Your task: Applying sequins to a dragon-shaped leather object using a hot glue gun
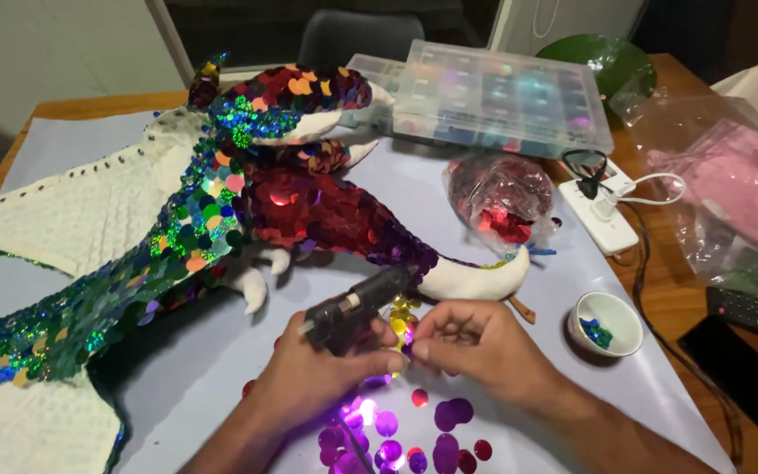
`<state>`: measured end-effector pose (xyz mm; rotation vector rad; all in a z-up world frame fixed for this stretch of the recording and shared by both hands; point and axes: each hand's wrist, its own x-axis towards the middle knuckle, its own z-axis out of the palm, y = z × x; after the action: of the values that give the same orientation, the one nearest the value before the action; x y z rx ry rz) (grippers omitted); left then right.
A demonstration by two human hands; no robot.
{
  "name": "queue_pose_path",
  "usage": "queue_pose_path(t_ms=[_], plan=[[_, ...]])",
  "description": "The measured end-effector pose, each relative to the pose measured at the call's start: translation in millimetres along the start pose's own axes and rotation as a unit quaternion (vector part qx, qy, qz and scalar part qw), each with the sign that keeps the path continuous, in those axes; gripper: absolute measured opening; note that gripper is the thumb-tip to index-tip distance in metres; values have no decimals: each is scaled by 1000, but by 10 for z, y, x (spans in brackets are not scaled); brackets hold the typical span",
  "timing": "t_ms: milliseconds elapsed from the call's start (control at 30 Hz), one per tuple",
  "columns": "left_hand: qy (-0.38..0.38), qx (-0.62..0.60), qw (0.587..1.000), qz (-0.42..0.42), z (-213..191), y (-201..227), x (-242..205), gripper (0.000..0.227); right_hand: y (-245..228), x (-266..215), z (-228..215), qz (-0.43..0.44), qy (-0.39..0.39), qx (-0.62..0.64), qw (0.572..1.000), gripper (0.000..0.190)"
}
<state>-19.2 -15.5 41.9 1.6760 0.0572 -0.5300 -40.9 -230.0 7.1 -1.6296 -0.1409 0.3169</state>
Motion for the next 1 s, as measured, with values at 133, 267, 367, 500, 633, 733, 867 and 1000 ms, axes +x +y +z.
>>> queue_pose_path(t_ms=[133,267,367,500,633,733,867,1000], plan=[[59,7,996,-60,119,144,-109,14,147,37,108,-9,80,151,985,4],[73,-49,988,-125,154,219,-152,10,175,31,155,0,104,134,985,7],[74,-115,987,-83,148,61,-52,6,144,21,161,-15,112,78,991,8],[85,-34,995,-38,138,22,-41,4,104,14,180,-49,135,33,989,12],[73,70,995,-8,101,129,-106,9,29,0,224,-112,153,-44,981,7],[93,122,973,172,61,-167,5,21,141,64,91,-137,204,-67,967,7],[37,121,933,338,29,-345,103,42,-48,80,-15,-81,275,94,954,9],[2,188,897,401,33,-411,149,45,19,106,-50,-36,299,127,945,13]])
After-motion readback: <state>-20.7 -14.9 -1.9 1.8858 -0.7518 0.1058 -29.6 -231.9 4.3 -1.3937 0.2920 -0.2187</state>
